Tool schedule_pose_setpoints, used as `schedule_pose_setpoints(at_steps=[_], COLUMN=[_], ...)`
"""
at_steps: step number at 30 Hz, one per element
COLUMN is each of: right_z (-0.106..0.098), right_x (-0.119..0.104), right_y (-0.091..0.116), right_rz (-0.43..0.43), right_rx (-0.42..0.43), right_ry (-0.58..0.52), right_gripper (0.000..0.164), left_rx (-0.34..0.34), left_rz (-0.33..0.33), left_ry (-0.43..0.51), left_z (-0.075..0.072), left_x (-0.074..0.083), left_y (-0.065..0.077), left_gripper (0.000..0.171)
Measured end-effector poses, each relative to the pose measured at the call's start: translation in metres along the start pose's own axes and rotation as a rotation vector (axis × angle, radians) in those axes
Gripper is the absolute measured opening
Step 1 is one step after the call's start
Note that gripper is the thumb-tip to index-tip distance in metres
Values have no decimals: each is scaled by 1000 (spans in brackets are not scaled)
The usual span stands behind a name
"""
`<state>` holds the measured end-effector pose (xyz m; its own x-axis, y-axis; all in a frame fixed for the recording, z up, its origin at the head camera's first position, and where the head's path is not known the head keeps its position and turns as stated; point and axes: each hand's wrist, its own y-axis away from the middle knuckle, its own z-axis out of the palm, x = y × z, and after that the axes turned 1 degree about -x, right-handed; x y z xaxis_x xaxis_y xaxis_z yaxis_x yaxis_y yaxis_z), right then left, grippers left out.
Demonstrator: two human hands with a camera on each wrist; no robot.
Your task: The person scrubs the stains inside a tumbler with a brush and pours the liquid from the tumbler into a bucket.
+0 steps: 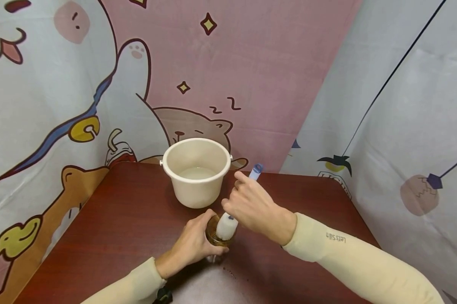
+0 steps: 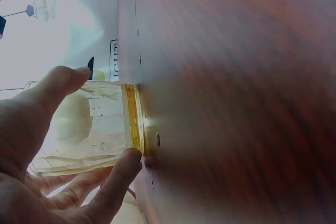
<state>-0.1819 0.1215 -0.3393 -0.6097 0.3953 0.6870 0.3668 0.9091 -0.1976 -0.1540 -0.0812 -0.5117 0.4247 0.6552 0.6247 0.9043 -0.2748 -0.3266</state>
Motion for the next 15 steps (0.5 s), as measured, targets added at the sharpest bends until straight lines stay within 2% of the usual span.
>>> schedule_pose_setpoints(at_steps=[7, 12, 15], right_z=[0, 9, 15], right_x=[12, 22, 27], right_y=[-5, -6, -4], right_rz=[-76, -66, -51], right_rx=[-102, -176, -192], right_ry=[-101, -213, -279], right_gripper=[28, 28, 28], left_rx=[-11, -13, -7], left_rz=[-3, -6, -12], left_ry=[19, 30, 28], left_z=[0, -1, -1], left_x=[0, 1, 2], left_y=[0, 1, 1], left_gripper=[77, 78, 78])
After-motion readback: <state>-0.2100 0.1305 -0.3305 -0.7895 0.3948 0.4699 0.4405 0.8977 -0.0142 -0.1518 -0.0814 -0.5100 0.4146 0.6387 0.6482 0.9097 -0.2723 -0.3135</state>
